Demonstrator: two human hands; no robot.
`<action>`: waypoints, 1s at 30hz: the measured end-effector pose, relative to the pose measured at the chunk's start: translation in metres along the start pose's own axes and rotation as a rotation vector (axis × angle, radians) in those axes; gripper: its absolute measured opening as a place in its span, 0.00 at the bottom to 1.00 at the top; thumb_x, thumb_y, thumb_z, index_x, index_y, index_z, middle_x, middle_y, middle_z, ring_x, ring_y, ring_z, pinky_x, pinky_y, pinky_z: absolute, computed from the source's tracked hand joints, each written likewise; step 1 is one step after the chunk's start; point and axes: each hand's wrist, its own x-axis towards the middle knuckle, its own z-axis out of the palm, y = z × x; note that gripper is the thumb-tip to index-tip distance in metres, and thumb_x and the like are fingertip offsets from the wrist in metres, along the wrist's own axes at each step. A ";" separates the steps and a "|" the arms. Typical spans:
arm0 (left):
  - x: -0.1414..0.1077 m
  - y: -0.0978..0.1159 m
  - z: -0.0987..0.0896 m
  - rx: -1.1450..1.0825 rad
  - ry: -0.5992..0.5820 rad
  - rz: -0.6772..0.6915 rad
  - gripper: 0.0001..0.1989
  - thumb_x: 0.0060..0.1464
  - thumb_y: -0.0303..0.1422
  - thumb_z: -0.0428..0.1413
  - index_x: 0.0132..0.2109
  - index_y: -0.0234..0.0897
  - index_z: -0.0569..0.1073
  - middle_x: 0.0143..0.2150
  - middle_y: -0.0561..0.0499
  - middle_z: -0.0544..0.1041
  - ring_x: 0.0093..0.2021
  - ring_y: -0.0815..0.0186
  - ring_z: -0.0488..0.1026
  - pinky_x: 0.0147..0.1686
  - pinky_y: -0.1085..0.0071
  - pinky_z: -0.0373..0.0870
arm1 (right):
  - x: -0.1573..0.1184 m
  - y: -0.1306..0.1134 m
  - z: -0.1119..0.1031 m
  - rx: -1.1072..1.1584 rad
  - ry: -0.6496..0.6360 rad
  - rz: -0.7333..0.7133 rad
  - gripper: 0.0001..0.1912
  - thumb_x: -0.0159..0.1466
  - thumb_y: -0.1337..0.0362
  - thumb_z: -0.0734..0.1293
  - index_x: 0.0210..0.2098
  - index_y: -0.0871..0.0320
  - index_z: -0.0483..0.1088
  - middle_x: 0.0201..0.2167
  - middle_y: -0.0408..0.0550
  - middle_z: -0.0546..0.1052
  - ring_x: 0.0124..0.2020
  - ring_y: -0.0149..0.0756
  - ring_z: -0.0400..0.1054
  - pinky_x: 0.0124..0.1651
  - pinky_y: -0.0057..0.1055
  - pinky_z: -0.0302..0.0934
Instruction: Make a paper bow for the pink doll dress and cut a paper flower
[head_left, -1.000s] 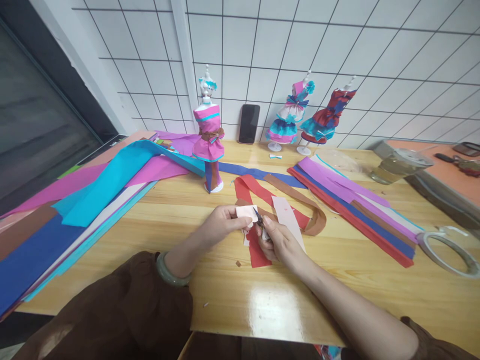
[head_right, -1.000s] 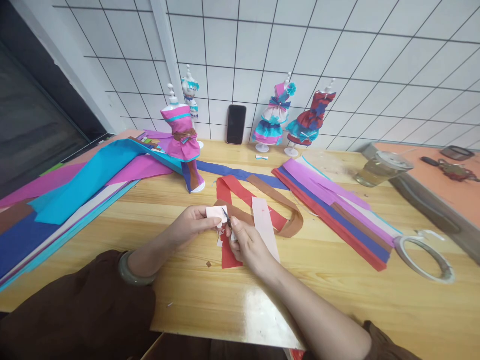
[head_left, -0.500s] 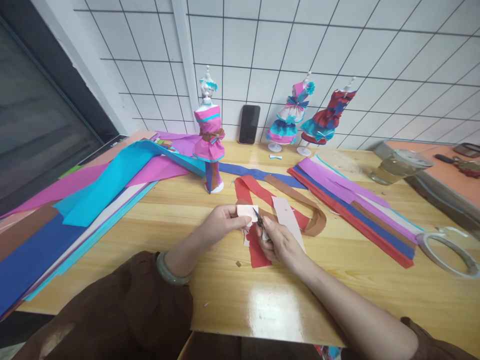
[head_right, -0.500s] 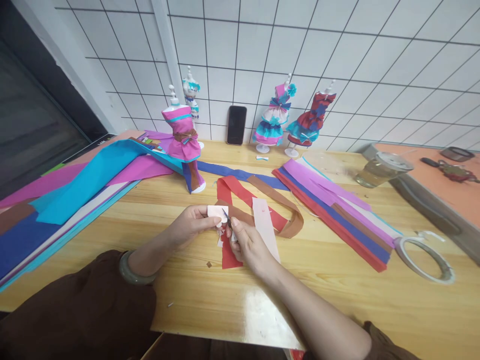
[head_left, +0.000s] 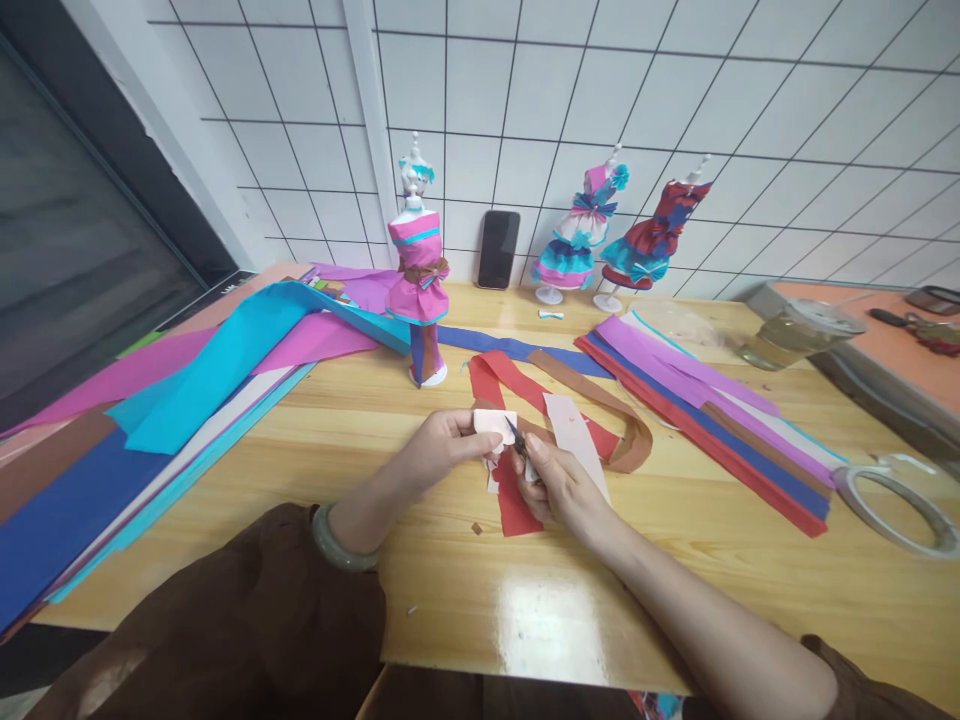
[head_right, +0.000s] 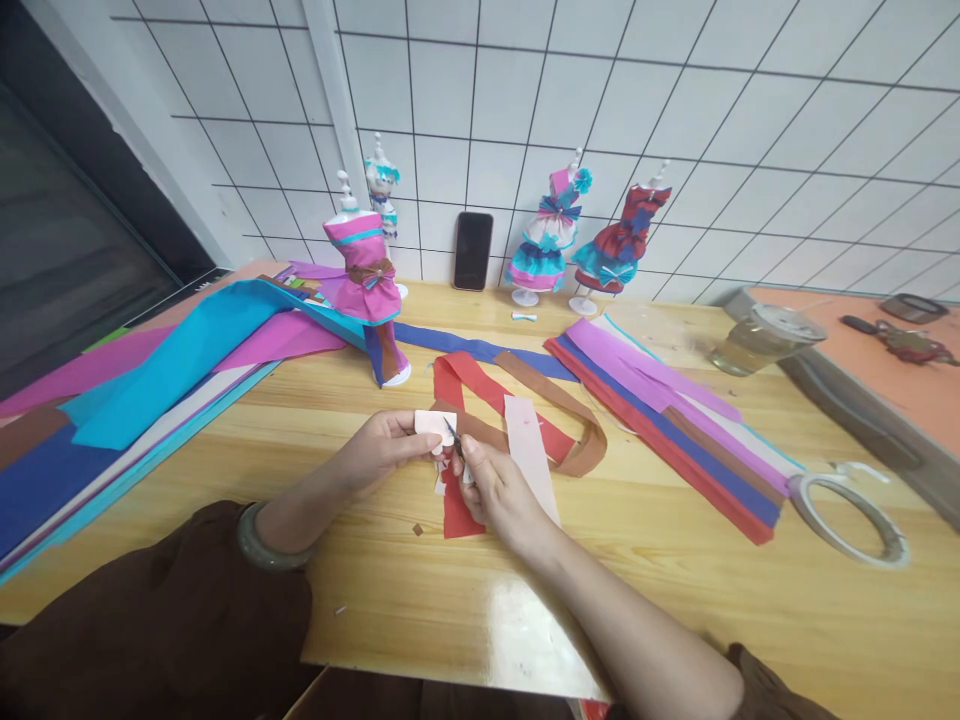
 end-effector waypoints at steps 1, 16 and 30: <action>0.000 0.000 0.000 0.001 0.004 -0.003 0.11 0.49 0.33 0.55 0.38 0.28 0.72 0.32 0.44 0.75 0.32 0.65 0.71 0.36 0.67 0.65 | 0.000 0.000 0.000 -0.006 0.003 -0.005 0.21 0.63 0.47 0.52 0.27 0.58 0.58 0.12 0.33 0.51 0.12 0.21 0.44 0.14 0.20 0.41; 0.000 0.000 -0.001 -0.017 0.015 0.003 0.12 0.49 0.34 0.56 0.37 0.28 0.73 0.32 0.44 0.76 0.32 0.65 0.71 0.36 0.67 0.65 | 0.000 -0.001 0.000 0.007 -0.006 -0.013 0.21 0.63 0.47 0.52 0.26 0.58 0.58 0.12 0.33 0.51 0.12 0.22 0.43 0.14 0.20 0.40; 0.000 -0.002 -0.003 -0.007 0.028 0.004 0.11 0.48 0.33 0.56 0.36 0.28 0.73 0.32 0.43 0.76 0.34 0.64 0.72 0.38 0.66 0.65 | 0.001 0.002 -0.001 0.019 -0.011 0.007 0.22 0.62 0.46 0.53 0.27 0.58 0.59 0.12 0.33 0.51 0.12 0.22 0.43 0.14 0.20 0.40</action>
